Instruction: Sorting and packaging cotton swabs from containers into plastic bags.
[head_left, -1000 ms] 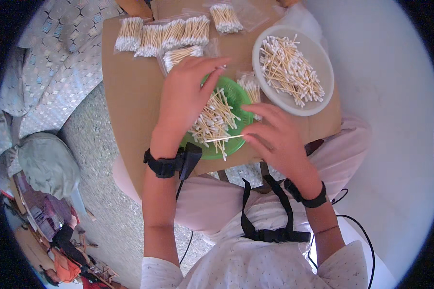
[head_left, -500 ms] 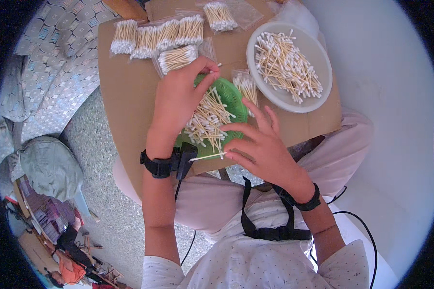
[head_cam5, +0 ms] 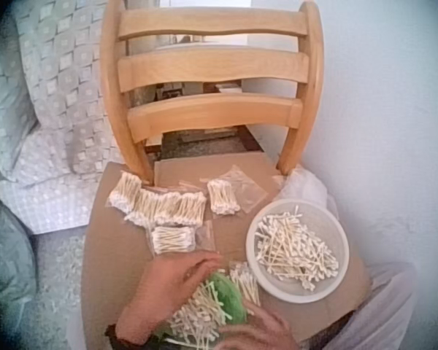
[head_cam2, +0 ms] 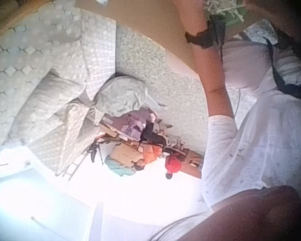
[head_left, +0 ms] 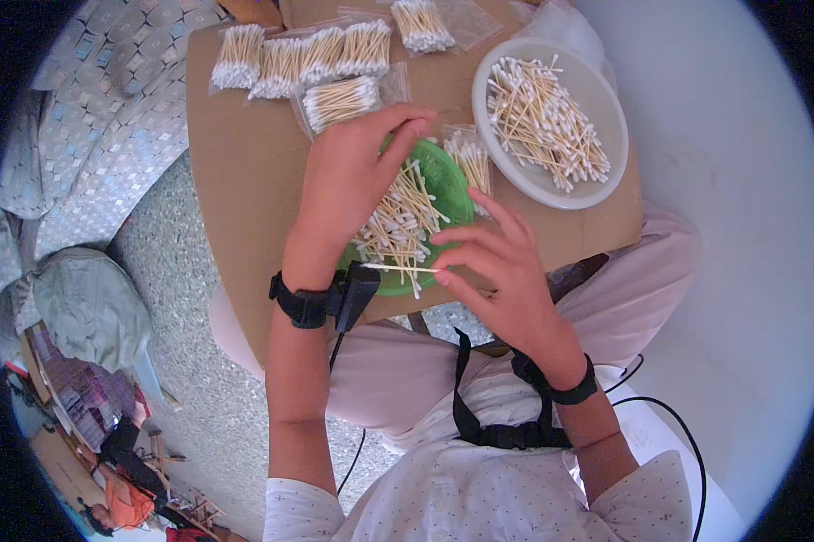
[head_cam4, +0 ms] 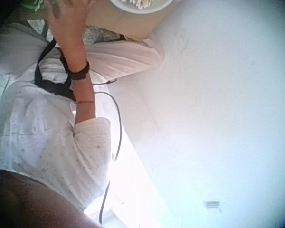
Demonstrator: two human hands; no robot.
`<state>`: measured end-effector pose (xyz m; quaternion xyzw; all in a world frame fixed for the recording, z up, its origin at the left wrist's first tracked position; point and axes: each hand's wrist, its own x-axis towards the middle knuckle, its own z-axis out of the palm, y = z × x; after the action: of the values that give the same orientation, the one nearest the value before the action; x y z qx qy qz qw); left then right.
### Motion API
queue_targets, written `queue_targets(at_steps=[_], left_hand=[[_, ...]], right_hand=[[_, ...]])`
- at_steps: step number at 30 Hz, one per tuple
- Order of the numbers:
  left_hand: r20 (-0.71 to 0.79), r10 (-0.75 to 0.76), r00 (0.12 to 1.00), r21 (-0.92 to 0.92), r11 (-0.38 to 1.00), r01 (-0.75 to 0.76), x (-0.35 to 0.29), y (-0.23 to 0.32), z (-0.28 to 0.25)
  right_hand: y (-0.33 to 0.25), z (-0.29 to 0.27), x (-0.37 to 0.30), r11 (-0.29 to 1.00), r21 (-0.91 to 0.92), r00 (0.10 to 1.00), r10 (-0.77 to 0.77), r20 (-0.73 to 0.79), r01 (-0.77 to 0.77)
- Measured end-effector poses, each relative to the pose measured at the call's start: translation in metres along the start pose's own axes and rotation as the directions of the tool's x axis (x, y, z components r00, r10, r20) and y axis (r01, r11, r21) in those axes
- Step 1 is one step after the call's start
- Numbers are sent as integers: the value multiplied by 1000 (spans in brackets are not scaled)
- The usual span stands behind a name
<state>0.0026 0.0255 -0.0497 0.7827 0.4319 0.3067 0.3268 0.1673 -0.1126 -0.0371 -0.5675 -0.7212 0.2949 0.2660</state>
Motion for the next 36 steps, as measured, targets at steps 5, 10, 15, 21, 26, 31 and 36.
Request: queue_targets(at_steps=[5, 10, 15, 21, 26, 31, 36], left_hand=[[-12, 18, 1000, -15, 1000, -19, 0, -3, -3], [-1, -36, 999, -96, 995, 36, 1, 2, -15], [342, -21, 940, -501, 842, 201, -2, 13, -24], [607, 76, 791, -418, 877, 236, -5, 31, -19], [489, 57, 870, -360, 922, 143, -6, 30, -19], [501, 70, 863, -412, 896, 167, -6, 30, -17], [423, 91, 902, -448, 886, 120, -7, 25, -15]], right_hand=[[1, 4, 1, 999, -7, 999, 35, -33, -35], [1, -3, 3, 996, -23, 989, 78, -128, -81], [-1, -16, 2, 975, 74, 939, 220, -264, -208], [-6, -17, 7, 984, 92, 924, 174, -339, -151], [-6, -7, 9, 979, 131, 920, 190, -343, -154], [-6, 2, 12, 905, 370, 936, 295, -193, -209], [-12, -5, 17, 892, 376, 942, 314, -118, -250]])
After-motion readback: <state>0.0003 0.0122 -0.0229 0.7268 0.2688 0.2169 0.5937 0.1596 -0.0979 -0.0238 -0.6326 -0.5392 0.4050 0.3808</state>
